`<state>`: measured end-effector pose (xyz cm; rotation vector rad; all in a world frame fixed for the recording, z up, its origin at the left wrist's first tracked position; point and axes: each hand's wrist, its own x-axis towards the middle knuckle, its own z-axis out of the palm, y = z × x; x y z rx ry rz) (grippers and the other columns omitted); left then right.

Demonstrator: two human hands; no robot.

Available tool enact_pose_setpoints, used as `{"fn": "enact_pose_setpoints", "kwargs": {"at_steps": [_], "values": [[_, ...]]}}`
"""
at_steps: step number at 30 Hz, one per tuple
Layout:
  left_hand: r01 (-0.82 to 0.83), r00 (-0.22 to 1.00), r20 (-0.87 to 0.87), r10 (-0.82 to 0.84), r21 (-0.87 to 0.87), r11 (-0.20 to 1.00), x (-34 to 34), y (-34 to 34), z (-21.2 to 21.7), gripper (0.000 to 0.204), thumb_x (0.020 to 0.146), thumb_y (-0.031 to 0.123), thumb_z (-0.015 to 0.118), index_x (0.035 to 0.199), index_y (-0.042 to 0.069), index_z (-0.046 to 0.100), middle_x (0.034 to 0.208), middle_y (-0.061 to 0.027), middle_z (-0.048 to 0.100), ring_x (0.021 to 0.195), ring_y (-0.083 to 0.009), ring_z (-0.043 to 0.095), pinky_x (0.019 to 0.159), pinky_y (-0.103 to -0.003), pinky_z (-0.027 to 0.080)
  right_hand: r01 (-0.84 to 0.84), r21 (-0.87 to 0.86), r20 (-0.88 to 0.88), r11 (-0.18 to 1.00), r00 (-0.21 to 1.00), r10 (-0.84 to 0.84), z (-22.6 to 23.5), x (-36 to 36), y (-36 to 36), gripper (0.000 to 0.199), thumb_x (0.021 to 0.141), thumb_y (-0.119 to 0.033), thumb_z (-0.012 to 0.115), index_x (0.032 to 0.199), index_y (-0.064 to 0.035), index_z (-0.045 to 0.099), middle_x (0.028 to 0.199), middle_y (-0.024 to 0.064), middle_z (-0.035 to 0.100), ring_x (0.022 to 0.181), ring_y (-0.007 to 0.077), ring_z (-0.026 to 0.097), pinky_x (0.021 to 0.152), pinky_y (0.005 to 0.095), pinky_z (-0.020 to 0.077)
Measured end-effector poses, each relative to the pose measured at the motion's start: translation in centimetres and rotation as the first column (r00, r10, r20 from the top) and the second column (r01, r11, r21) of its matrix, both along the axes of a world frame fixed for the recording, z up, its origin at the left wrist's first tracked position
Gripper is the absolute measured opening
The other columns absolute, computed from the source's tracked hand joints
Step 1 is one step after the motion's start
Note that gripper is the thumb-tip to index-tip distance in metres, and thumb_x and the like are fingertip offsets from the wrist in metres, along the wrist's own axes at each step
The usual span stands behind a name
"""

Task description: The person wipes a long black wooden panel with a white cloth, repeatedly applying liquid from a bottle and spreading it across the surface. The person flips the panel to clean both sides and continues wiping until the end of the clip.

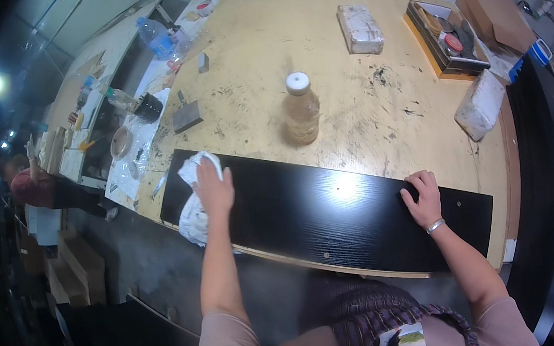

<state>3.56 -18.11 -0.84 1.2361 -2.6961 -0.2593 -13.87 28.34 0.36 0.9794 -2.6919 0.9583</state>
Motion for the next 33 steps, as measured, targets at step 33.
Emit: {"fn": "enact_pose_setpoints", "kwargs": {"at_steps": [33], "values": [[0.814,0.579,-0.459,-0.673,0.275,0.513,6.0,29.6,0.5,0.057,0.085,0.006,0.063,0.141,0.003,0.054,0.148,-0.0158,0.052,0.141,-0.0332,0.045,0.117,-0.055,0.031,0.005,0.051,0.008,0.999,1.000,-0.005,-0.1,-0.1,-0.1,0.026,0.080,-0.015,0.073,0.100,-0.0020,0.063,0.101,0.0141,0.057,0.098,0.0348,0.054,0.087,0.0435,0.0469]]}}
